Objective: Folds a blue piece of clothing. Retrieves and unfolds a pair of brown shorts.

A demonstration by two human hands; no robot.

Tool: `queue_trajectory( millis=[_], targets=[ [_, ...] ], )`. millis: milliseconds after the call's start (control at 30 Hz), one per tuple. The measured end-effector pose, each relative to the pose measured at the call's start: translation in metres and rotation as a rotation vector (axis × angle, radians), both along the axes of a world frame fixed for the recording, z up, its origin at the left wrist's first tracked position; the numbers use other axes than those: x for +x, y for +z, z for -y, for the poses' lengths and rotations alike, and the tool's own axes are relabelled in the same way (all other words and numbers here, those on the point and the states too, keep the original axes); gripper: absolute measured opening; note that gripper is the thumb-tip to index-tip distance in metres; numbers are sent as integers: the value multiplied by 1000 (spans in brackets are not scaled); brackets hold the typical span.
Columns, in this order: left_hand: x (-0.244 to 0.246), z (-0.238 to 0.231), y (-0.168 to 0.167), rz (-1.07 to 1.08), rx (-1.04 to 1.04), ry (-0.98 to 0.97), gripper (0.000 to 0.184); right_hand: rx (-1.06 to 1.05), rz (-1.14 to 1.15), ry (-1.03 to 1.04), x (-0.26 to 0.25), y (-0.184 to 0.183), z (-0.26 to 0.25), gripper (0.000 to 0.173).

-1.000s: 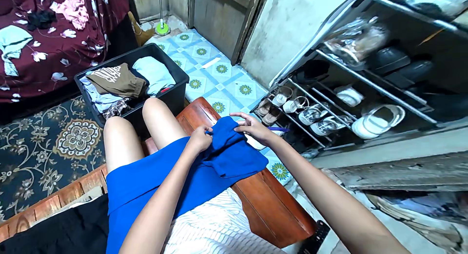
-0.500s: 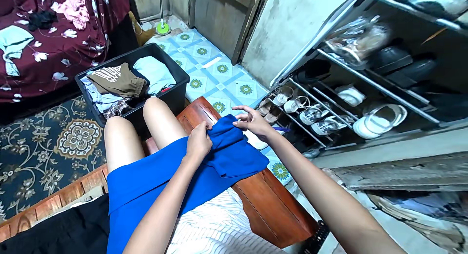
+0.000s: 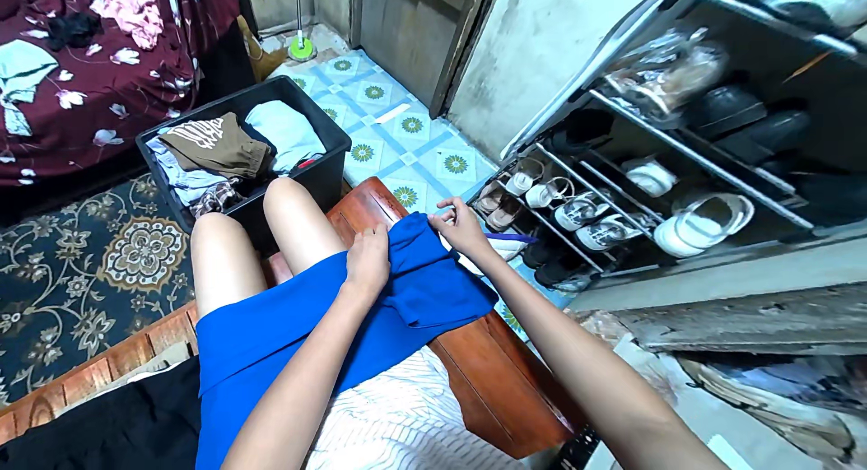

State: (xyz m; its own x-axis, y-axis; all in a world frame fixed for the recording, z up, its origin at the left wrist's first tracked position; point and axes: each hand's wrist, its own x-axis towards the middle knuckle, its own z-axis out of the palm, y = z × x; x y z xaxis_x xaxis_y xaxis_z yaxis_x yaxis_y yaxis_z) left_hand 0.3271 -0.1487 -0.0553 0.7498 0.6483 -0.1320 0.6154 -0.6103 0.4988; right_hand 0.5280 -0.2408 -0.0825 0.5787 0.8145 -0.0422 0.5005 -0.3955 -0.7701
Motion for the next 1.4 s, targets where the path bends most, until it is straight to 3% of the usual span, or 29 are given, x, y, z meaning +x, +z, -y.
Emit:
queue_trajectory(
  millis=[200, 333, 633, 733, 833, 967, 1033, 1100, 1200, 1267, 1400],
  targets=[
    [-6, -11, 8, -128, 58, -29, 44, -211, -32, 106, -2, 8, 30, 63],
    [-4, -21, 12, -273, 36, -84, 46, -259, -146, 73, 2, 5, 30, 58],
    [0, -24, 10, -340, 61, -105, 32, -225, -314, 33, 10, 2, 31, 50],
    [-2, -27, 11, -287, 41, -113, 37, -177, -278, 35, 14, -6, 34, 43],
    [-23, -36, 17, -46, 46, -83, 38, -172, -321, 47, 14, -10, 37, 41],
    [-115, -40, 40, 157, 160, 143, 40, -129, -293, 72, 1, -14, 40, 41],
    [-181, -34, 47, 138, 178, 351, 48, -124, -282, 30, -3, -24, 42, 46],
    [-246, -31, 33, 207, 160, 627, 54, -124, -296, 12, -4, -33, 41, 50],
    [-309, -12, 1, 399, -103, 997, 56, -102, -281, -9, -10, -37, 42, 49],
    [-323, 4, -18, 481, -329, 1162, 51, -78, -207, -7, -21, -32, 47, 48],
    [-326, 23, -47, 620, -652, 1218, 57, -48, -29, -12, -21, -35, 50, 48]
  ],
)
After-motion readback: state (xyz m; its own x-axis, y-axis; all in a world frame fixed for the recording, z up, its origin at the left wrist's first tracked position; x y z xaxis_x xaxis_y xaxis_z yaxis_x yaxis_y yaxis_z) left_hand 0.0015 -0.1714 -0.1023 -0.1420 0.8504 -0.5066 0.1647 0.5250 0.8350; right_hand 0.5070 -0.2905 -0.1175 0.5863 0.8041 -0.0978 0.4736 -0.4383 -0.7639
